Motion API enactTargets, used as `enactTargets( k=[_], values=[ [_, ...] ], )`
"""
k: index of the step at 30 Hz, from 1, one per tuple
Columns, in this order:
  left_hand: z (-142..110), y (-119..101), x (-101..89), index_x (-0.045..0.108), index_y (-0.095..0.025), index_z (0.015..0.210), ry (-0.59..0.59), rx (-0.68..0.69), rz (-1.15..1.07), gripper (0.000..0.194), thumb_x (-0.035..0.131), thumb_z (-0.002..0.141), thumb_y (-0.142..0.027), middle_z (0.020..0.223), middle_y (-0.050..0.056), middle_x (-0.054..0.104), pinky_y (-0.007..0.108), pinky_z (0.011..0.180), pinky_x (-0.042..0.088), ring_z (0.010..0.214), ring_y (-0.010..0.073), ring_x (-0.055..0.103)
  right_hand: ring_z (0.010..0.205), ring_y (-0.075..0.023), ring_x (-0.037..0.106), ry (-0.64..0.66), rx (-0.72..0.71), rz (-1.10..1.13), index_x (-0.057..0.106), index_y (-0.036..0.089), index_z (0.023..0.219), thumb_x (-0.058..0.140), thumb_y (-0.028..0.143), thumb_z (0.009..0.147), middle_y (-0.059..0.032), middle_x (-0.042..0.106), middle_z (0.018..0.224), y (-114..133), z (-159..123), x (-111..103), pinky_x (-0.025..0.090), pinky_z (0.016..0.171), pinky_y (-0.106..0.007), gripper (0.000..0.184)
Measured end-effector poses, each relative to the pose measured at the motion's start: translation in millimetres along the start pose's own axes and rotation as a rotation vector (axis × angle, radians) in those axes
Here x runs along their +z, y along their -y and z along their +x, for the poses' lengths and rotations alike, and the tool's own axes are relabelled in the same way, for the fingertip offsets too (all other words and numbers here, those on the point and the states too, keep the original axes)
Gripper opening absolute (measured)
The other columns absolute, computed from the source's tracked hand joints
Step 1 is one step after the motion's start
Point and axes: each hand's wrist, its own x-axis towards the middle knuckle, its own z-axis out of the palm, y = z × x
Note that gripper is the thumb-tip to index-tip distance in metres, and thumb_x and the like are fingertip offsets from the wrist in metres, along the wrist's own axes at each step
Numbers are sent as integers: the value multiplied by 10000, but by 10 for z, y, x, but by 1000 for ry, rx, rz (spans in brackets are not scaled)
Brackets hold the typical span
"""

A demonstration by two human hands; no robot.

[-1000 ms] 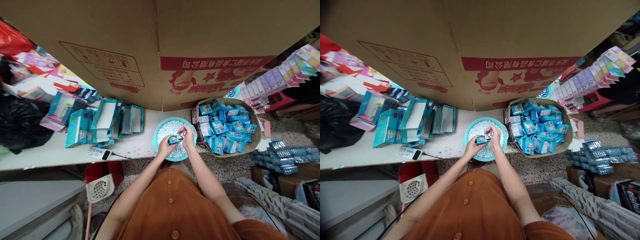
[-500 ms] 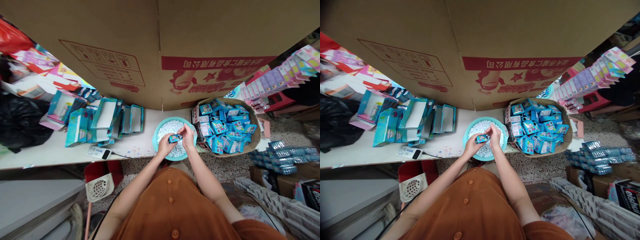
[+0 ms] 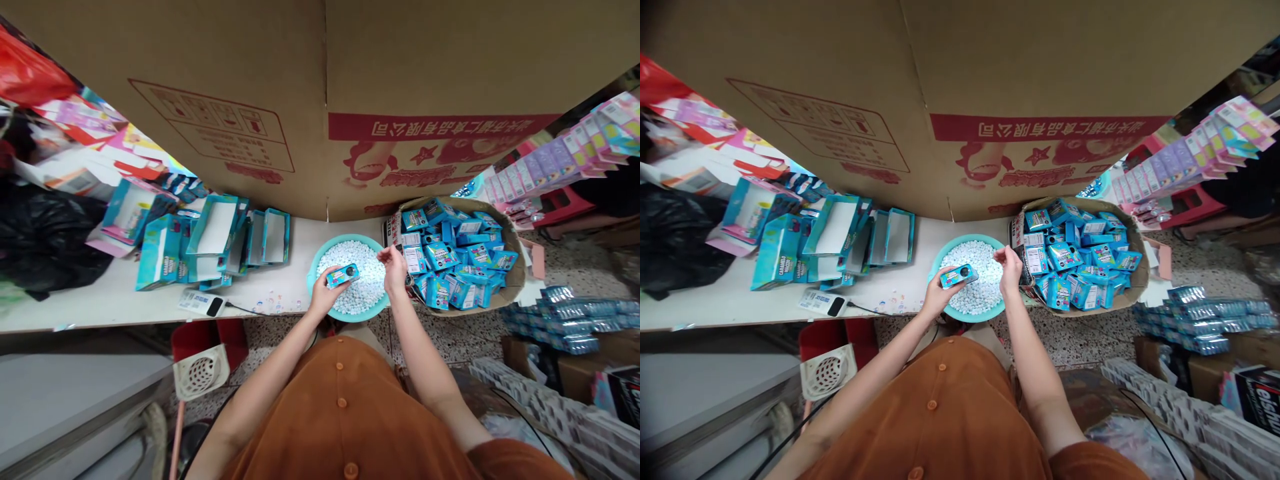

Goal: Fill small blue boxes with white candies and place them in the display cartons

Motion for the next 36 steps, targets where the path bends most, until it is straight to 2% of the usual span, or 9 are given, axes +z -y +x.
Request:
enactTargets(
  k=[5, 9, 15, 20, 24, 27, 31, 34, 36],
  values=[
    [-31, 43, -63, 582, -187, 1018, -2, 0, 8, 439, 729, 622, -309, 1092, 76, 619, 369, 910, 460, 1018, 217, 589, 902, -172, 555, 124, -190, -692, 663, 205, 831, 578, 396, 747, -32, 653, 899, -599, 180, -475, 405, 890, -319, 225],
    [-82, 2, -104, 593, -199, 1013, -8, 84, 96, 383, 705, 662, -303, 1069, 68, 618, 369, 931, 441, 1025, 210, 580, 1116, -238, 473, 152, -334, -1033, 568, 155, 1132, 478, 407, 828, -125, 582, 1156, -1001, 183, -540, 317, 1005, -407, 405],
    [-133, -87, -183, 594, -217, 1025, 25, 130, 197, 361, 691, 686, -292, 1056, 51, 613, 347, 936, 437, 1018, 191, 578, 1145, -247, 454, 211, -350, -1159, 516, 177, 1210, 462, 483, 834, -134, 522, 1207, -1232, 32, -277, 338, 991, -383, 488],
    [-128, -55, -207, 595, -215, 1033, -6, 79, 224, 382, 694, 679, -315, 1075, 53, 619, 350, 934, 444, 1014, 196, 586, 1072, -239, 511, 355, -316, -1135, 573, 184, 1123, 512, 499, 801, -108, 598, 1093, -1220, -38, -262, 364, 954, -353, 455],
    [-137, -60, -206, 598, -217, 1034, 8, 64, 231, 392, 700, 671, -326, 1075, 54, 624, 347, 926, 450, 1006, 198, 593, 983, -233, 563, 337, -86, -1011, 657, 238, 895, 568, 512, 748, -52, 660, 952, -1211, -12, -289, 385, 890, -328, 323],
    [-149, -79, -193, 596, -216, 1035, 16, 64, 235, 390, 697, 674, -323, 1073, 56, 625, 346, 927, 448, 1010, 199, 591, 824, -207, 594, 242, 296, -627, 640, 226, 702, 650, 492, 658, -9, 656, 747, -1208, 54, -255, 426, 769, -288, 269],
    [-169, -83, -178, 597, -221, 1028, 0, 56, 247, 370, 686, 682, -317, 1060, 49, 629, 342, 921, 449, 1009, 198, 590, 495, -133, 514, 219, 662, -155, 566, 191, 658, 576, 439, 710, 21, 557, 522, -1181, 142, -183, 422, 505, -240, 253],
    [-188, -59, -179, 597, -223, 1031, -7, 53, 250, 367, 679, 687, -318, 1058, 50, 631, 342, 914, 453, 1006, 200, 593, 385, -97, 414, 243, 805, 134, 486, 194, 633, 511, 386, 743, 39, 475, 448, -1083, 175, -152, 327, 368, -200, 223],
    [-200, -31, -181, 601, -226, 1028, -14, 58, 261, 364, 681, 684, -317, 1063, 51, 630, 342, 911, 455, 1009, 203, 592, 383, -85, 404, 242, 799, 194, 445, 201, 629, 487, 365, 756, 44, 460, 453, -959, 175, -129, 303, 346, -178, 212]
  ],
)
